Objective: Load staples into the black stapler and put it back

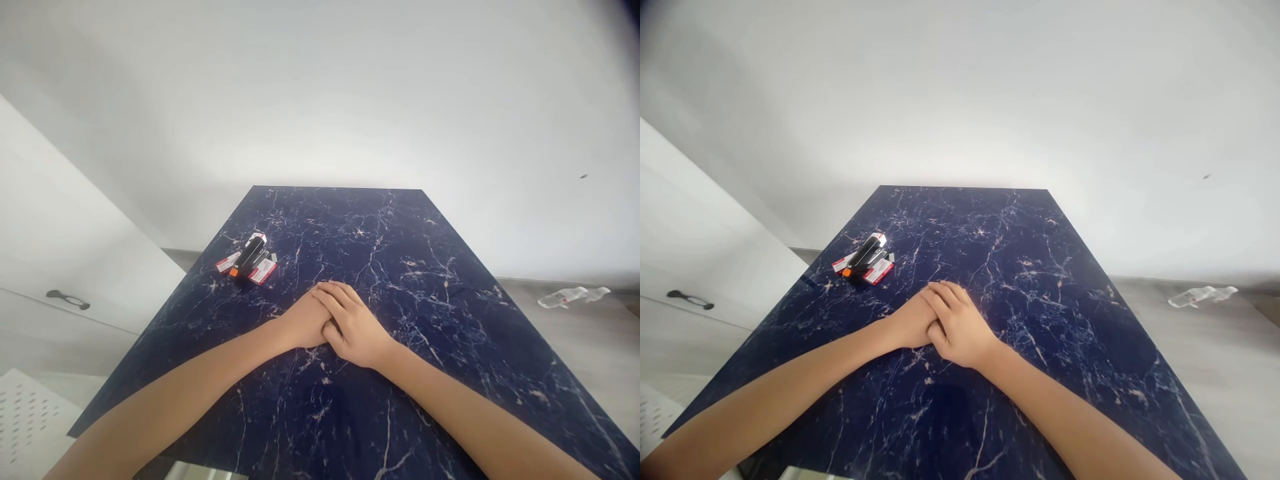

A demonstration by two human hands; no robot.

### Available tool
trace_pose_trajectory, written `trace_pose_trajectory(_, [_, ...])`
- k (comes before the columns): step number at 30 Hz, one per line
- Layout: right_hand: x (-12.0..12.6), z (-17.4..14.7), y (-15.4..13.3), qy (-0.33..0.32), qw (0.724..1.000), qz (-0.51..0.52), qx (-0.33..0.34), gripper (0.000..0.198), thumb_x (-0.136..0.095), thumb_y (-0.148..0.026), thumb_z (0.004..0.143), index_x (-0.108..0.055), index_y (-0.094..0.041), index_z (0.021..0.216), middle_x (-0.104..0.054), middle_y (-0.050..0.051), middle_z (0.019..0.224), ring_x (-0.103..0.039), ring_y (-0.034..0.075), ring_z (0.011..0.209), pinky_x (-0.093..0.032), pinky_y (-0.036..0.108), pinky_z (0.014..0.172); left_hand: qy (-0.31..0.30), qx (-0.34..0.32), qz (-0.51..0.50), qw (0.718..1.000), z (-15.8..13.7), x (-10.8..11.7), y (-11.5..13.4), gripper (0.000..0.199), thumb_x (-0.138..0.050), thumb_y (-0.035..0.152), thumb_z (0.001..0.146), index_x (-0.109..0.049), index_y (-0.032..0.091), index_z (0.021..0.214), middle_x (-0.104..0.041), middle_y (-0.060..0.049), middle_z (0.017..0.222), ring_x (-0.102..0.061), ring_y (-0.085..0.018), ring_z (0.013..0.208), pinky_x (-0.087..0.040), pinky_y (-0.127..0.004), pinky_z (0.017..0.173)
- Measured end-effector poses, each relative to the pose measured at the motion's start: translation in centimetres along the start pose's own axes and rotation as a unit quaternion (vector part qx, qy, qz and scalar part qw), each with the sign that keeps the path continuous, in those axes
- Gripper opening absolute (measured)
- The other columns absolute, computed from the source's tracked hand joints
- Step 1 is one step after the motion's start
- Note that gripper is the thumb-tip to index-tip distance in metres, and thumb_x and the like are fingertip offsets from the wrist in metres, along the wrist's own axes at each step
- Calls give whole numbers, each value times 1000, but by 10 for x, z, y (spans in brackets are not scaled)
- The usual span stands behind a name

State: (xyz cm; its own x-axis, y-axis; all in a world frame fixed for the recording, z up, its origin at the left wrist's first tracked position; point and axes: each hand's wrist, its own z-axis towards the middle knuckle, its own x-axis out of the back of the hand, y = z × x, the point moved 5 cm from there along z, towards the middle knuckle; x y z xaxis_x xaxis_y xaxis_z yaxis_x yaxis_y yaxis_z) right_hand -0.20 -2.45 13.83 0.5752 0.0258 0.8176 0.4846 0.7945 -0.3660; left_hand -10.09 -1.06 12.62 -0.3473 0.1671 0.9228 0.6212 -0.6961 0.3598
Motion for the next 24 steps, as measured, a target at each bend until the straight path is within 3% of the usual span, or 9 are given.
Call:
trace_pose_trajectory(4, [0, -1, -1, 5, 1000, 8, -1, 62, -49, -17, 90, -44, -16, 152, -48, 17, 153, -43, 36, 142, -41, 63, 117, -2, -9, -28, 1000, 2, 5, 2, 29, -55, 18, 90, -67, 14, 116, -70, -15, 121, -67, -31, 105, -57, -47, 90])
trace_pose_trajectory(7, [4, -4, 1, 44, 998, 21, -30, 60, -48, -23, 97, -35, -18, 156, -39, 18, 159, -41, 36, 145, -44, 61, 115, 7, -48, -114, 992, -4, 29, -2, 30, -56, 13, 90, -70, 21, 115, -74, -6, 114, -71, -22, 99, -58, -36, 84])
trace_pose_trajectory(11, [7, -6, 4, 76, 995, 27, -64, 57, -49, -28, 102, -32, -21, 156, -35, 18, 160, -39, 35, 147, -46, 59, 115, 190, 4, -20, 982, -36, 97, -47, 22, -58, 25, 96, -75, 27, 110, -77, -3, 115, -68, -23, 113, -50, -45, 106])
trace_pose_trajectory(13, [5, -5, 4, 67, 995, 19, -70, 57, -48, -27, 102, -31, -22, 156, -34, 18, 161, -39, 36, 147, -48, 60, 113, 312, 100, 31, 944, -64, 130, -88, 22, -56, 31, 97, -76, 25, 104, -77, -3, 112, -68, -24, 113, -50, -46, 108])
trace_pose_trajectory(15, [2, -4, 5, 56, 996, 13, -71, 57, -48, -27, 102, -31, -23, 156, -32, 18, 162, -42, 36, 144, -50, 60, 111, 379, 202, 56, 901, -94, 148, -131, 29, -52, 36, 98, -73, 22, 112, -73, -6, 125, -64, -24, 122, -47, -44, 111])
trace_pose_trajectory(17, [-1, -4, 4, 50, 996, 7, -68, 56, -48, -25, 101, -32, -22, 155, -32, 18, 162, -47, 35, 139, -51, 59, 109, 372, 264, 47, 889, -115, 148, -168, 38, -49, 41, 97, -70, 20, 122, -69, -8, 134, -62, -26, 127, -47, -44, 112])
trace_pose_trajectory(19, [-3, -3, 4, 42, 997, 0, -64, 55, -47, -24, 101, -34, -21, 154, -31, 18, 162, -51, 34, 135, -53, 58, 108, 315, 309, 6, 897, -125, 136, -194, 47, -48, 46, 98, -65, 20, 133, -59, -9, 149, -52, -28, 140, -37, -49, 120])
trace_pose_trajectory(22, [-5, -2, 3, 21, 998, -9, -62, 54, -47, -23, 101, -36, -20, 153, -31, 19, 162, -54, 33, 131, -57, 55, 103, 226, 338, -93, 909, -124, 112, -209, 54, -42, 53, 101, -57, 27, 145, -40, -3, 165, -37, -29, 152, -27, -52, 126])
trace_pose_trajectory(24, [-6, -2, 3, 5, 998, -12, -60, 54, -47, -22, 101, -36, -20, 153, -30, 19, 163, -56, 33, 129, -59, 54, 101, 194, 330, -152, 911, -115, 102, -207, 55, -38, 58, 103, -55, 31, 148, -35, 0, 167, -34, -29, 154, -26, -51, 126])
